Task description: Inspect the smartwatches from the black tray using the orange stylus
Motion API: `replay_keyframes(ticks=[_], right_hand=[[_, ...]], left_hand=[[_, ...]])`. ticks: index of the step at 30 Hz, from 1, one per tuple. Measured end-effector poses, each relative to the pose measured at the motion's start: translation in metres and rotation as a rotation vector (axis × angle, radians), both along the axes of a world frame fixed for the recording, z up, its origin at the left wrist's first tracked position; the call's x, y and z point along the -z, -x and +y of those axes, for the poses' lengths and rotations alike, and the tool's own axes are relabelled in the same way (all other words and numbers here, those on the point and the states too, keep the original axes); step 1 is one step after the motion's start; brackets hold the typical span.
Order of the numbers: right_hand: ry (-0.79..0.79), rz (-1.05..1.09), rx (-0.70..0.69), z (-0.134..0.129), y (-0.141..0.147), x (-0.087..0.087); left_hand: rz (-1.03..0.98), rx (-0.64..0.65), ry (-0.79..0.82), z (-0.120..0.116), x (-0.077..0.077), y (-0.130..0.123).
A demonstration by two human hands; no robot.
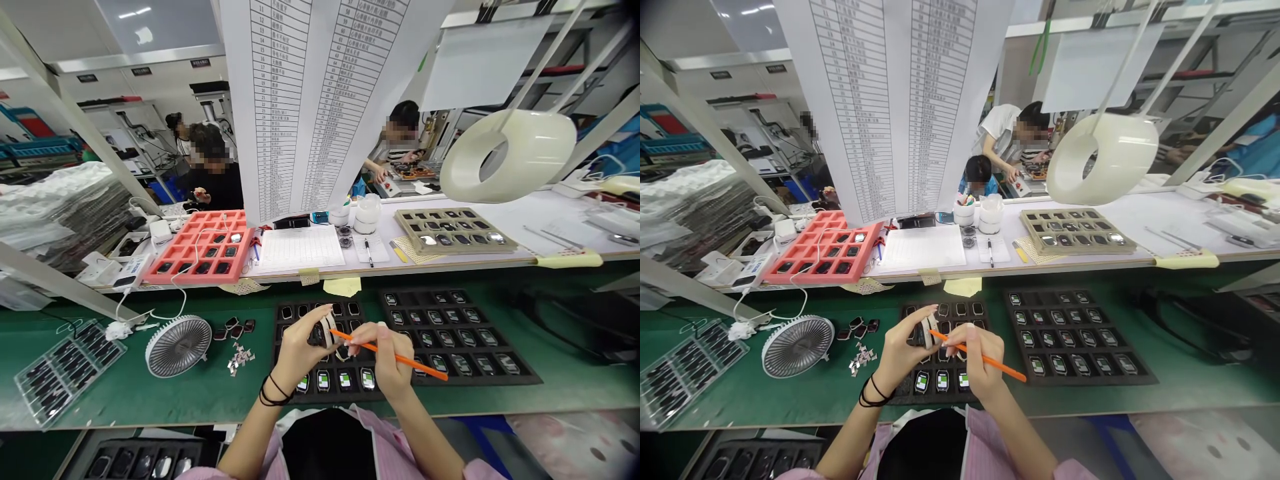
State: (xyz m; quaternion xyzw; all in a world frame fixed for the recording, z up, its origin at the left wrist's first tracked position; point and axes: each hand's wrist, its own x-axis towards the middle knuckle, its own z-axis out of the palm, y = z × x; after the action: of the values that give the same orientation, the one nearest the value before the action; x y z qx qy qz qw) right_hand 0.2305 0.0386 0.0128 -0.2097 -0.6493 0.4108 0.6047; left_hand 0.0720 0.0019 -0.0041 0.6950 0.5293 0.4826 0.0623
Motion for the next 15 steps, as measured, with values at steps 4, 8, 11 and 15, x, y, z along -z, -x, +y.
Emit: replay_keyframes(ticks=[4,8,11,15], right_hand=[[-0.002,-0.011,-0.017,-0.0013,0.0012,0.0],[-0.004,-0.026,-0.002,-0.0026,0.002,0.0026],[0.013,0.049,0.018,-0.0029,0.0009,0.0044],[0.011,0.065,0.012,-0.0026,-0.0006,0.003]], left_hand=[[0.032,0.005,0.0,-0.0009,0.0011,-0.0002],[0.036,0.037,-0.004,-0.0012,0.0029,-0.0026],[0.023,0.033,-0.002,-0.0012,0.0022,-0.0035],[0.016,0.025,-0.006,-0.0012,-0.0014,-0.003]])
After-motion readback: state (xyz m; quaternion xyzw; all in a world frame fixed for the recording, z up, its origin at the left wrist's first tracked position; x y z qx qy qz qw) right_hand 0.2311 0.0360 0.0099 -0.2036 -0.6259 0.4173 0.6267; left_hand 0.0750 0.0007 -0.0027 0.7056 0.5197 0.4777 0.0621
